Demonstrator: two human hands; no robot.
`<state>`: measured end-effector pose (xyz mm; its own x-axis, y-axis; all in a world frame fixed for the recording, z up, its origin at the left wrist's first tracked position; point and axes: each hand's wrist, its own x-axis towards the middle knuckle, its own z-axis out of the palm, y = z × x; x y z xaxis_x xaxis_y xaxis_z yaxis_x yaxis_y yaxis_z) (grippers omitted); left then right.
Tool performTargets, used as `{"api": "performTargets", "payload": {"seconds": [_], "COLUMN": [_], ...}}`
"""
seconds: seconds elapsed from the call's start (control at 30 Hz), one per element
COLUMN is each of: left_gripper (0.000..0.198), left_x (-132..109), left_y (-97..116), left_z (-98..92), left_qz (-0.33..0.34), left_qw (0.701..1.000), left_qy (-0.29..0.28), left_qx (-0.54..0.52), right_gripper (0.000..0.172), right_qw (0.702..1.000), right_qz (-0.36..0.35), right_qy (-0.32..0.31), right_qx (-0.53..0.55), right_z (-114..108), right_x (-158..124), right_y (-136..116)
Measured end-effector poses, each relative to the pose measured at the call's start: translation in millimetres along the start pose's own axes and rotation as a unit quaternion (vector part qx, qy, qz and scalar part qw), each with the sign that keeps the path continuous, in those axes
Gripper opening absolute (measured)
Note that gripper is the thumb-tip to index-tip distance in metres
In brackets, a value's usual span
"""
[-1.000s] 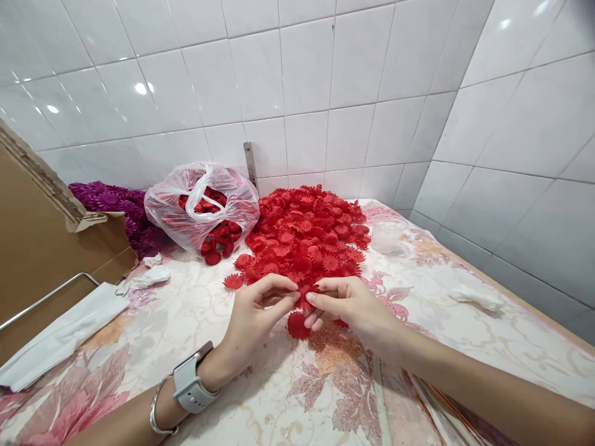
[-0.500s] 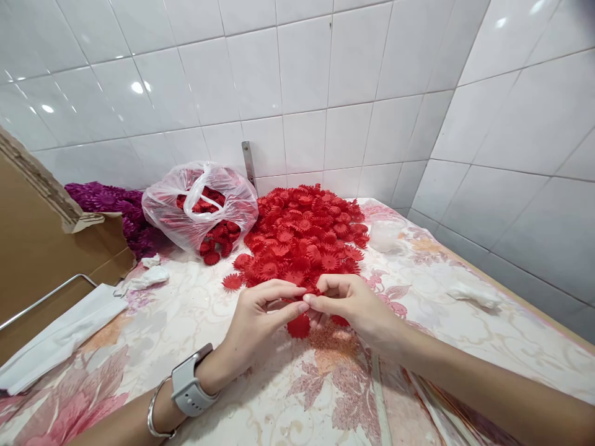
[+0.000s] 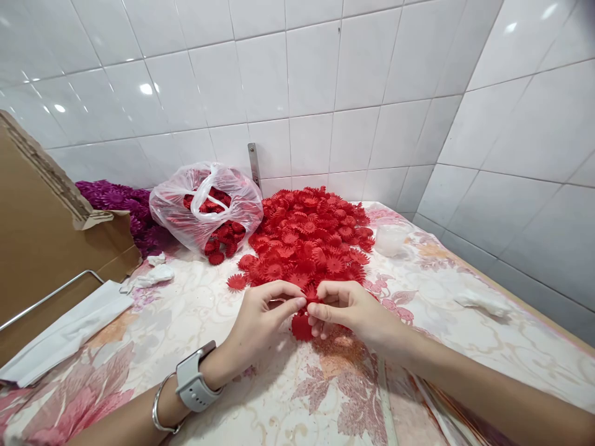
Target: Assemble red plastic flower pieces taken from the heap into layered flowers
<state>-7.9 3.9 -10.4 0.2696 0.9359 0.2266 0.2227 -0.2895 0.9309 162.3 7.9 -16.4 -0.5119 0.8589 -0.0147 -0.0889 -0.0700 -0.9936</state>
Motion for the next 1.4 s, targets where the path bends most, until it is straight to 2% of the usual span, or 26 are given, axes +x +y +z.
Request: {"api": "performTargets", "payload": {"seconds": [0.13, 0.23, 0.33, 0.43, 0.5, 0.57, 0.6, 0.73, 0.83, 0.9, 0.93, 1.0, 1.07, 1.23, 1.4], "left_gripper": [0.011, 0.015, 0.022, 0.024, 0.02, 0.017, 0.018, 0.021, 0.02, 0.017, 0.016, 0.015, 0.014, 0.011, 0.01], "left_x": [1, 2, 4, 9, 16, 23, 26, 34, 29, 22, 18, 10, 3, -2, -2], "left_y": [-1, -5, -8, -8, -8, -10, -12, -20, -20, -15, -12, -7, -4, -5, -5], "left_z": [1.9, 3.0, -0.1, -11.0, -22.5, -35.1, -40.8, -51.1, -43.3, -32.7, -26.6, -14.7, -5.3, 1.6, 1.3], "left_qz": [-0.04, -0.061, -0.084, -0.066, -0.009, 0.055, 0.074, 0.095, 0.125, 0.144, 0.139, 0.087, 0.049, 0.023, 0.004], "left_qw": [0.998, 0.991, 0.975, 0.974, 0.98, 0.972, 0.966, 0.956, 0.948, 0.955, 0.966, 0.99, 0.996, 0.998, 1.0], "left_qy": [-0.004, -0.022, 0.001, 0.069, 0.149, 0.229, 0.243, 0.195, 0.203, 0.182, 0.145, 0.037, -0.021, 0.017, 0.02], "left_qx": [-0.044, -0.118, -0.204, -0.208, -0.132, -0.017, 0.04, 0.196, 0.212, 0.185, 0.161, 0.106, 0.073, 0.058, -0.014], "right_gripper": [0.028, 0.031, 0.03, 0.025, 0.021, 0.017, 0.015, 0.011, 0.011, 0.008, 0.007, 0.007, 0.007, 0.015, 0.021], "right_qw": [1.0, 1.0, 0.999, 0.999, 0.999, 0.998, 0.997, 0.993, 0.992, 0.992, 0.993, 0.995, 0.997, 0.998, 0.999], "right_qz": [0.011, 0.007, -0.013, -0.014, -0.003, 0.006, 0.011, 0.03, 0.027, 0.027, 0.029, 0.031, 0.032, 0.025, 0.013], "right_qy": [0.018, 0.015, 0.012, 0.021, 0.033, 0.046, 0.052, 0.08, 0.09, 0.086, 0.08, 0.067, 0.051, 0.054, 0.05], "right_qx": [-0.002, 0.023, 0.034, 0.038, 0.04, 0.046, 0.051, 0.076, 0.084, 0.084, 0.082, 0.069, 0.045, -0.01, -0.007], "right_z": [3, 4, 1, -5, -8, -9, -8, -4, -2, -1, -1, 1, 4, 7, 7], "right_x": [0, 1, 1, 2, 3, 4, 4, 3, 3, 3, 3, 2, 0, -4, -3], "right_y": [-2, -3, -2, 0, 2, 4, 4, 3, 1, 1, 1, 1, -1, -4, -3]}}
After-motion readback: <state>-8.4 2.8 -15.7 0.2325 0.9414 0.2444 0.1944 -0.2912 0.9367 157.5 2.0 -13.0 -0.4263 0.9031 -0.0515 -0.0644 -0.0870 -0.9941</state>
